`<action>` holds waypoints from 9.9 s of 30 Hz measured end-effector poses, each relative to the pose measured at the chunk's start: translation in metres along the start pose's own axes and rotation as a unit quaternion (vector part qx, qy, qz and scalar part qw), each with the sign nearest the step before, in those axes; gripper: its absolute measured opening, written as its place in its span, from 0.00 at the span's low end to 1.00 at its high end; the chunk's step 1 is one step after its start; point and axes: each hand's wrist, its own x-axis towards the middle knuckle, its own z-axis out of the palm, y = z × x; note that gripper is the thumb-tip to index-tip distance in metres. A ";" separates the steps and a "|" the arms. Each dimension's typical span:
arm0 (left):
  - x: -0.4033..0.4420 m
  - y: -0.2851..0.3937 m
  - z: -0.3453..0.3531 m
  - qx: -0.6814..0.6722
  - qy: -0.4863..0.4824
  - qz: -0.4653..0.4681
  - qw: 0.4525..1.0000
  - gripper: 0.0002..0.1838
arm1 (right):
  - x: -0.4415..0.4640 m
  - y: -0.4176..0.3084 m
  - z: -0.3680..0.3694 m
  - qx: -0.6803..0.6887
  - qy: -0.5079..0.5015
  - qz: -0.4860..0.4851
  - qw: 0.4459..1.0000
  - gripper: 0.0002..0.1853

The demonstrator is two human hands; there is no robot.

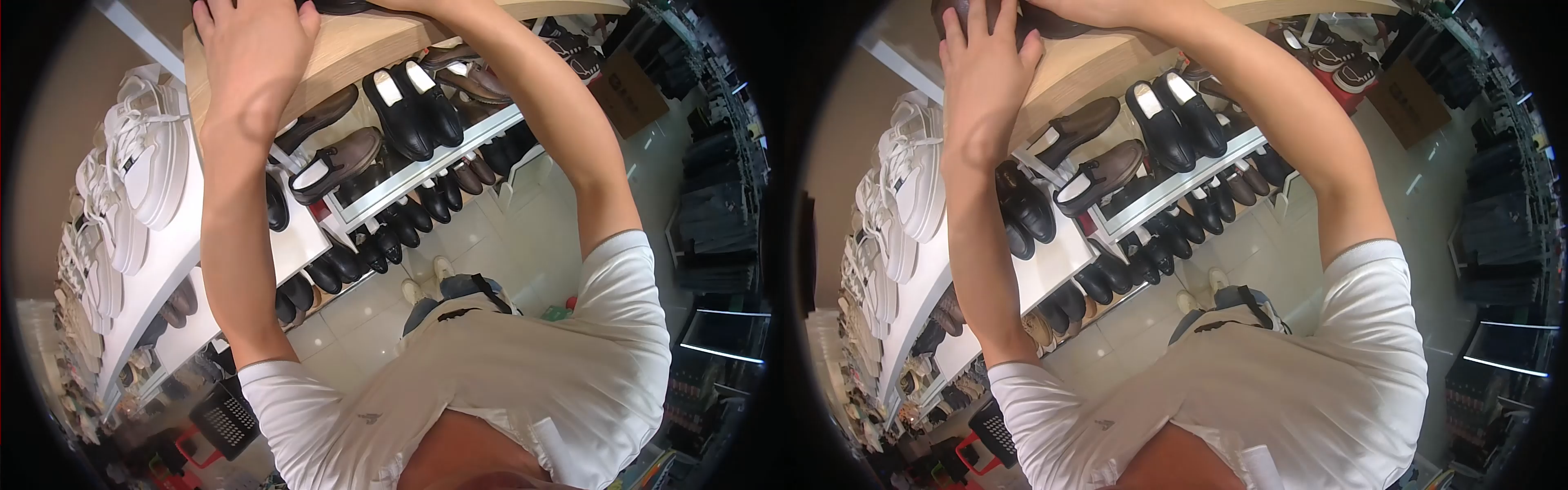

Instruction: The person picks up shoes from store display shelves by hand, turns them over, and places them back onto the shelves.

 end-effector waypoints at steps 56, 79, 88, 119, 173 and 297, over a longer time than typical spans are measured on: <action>-0.264 0.490 0.166 -0.402 -0.316 -0.665 0.545 0.27 | -0.303 0.528 0.009 -0.051 0.083 0.348 0.932 0.45; -0.142 0.478 0.183 -0.866 0.120 -0.471 0.120 0.51 | -0.399 0.330 -0.125 0.442 -0.197 0.280 0.829 0.47; -0.157 0.477 0.189 -0.942 0.084 -0.299 0.130 0.27 | -0.415 0.340 -0.130 0.595 -0.478 0.336 0.552 0.17; -0.223 0.484 0.179 -0.765 -0.137 -0.538 0.327 0.35 | -0.422 0.539 -0.072 0.675 -0.171 0.487 0.527 0.19; -0.445 0.299 -0.002 -0.507 0.155 -0.810 0.249 0.22 | -0.378 0.254 0.146 0.119 -0.113 0.196 0.967 0.26; -0.499 0.070 0.000 -0.468 0.093 -0.854 0.207 0.24 | -0.220 0.127 0.362 0.136 -0.203 -0.042 0.969 0.43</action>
